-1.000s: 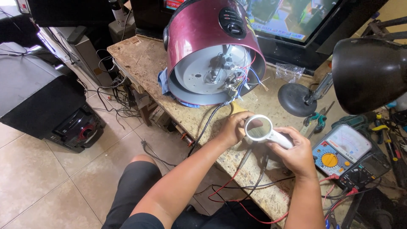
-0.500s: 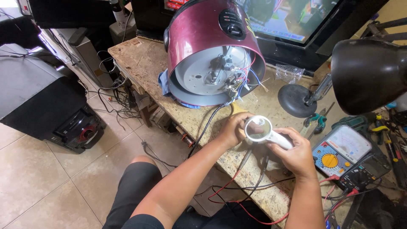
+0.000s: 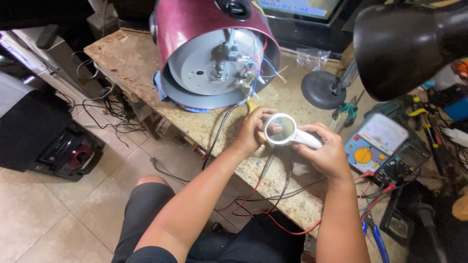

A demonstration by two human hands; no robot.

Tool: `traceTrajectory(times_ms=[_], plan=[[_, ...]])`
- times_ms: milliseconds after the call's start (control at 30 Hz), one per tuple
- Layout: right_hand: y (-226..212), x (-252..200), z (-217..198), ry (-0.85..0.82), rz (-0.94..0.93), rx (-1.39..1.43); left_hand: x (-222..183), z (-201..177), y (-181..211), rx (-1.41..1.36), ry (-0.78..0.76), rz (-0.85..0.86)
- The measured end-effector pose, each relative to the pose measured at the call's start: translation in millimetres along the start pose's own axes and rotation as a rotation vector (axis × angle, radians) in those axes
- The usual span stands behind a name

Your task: Testing electrical components with a multimeter and applying insulating tape to wires during a rice cooker repair.

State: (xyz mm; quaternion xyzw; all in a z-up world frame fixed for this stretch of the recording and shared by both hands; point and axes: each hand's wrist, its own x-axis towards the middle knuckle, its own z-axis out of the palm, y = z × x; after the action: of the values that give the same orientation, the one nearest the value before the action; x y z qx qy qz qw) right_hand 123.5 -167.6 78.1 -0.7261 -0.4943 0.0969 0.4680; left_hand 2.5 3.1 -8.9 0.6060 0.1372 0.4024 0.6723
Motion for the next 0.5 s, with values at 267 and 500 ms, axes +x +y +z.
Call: traceTrajectory(times_ms=[267, 500], plan=[[-16, -2, -5, -0.051, 0.055, 0.009, 13, 1, -29, -0.004, -0.031, -0.034], [-24, -2, -6, -0.084, 0.072, 0.012, 8, -5, -33, 0.004, -0.062, 0.001]])
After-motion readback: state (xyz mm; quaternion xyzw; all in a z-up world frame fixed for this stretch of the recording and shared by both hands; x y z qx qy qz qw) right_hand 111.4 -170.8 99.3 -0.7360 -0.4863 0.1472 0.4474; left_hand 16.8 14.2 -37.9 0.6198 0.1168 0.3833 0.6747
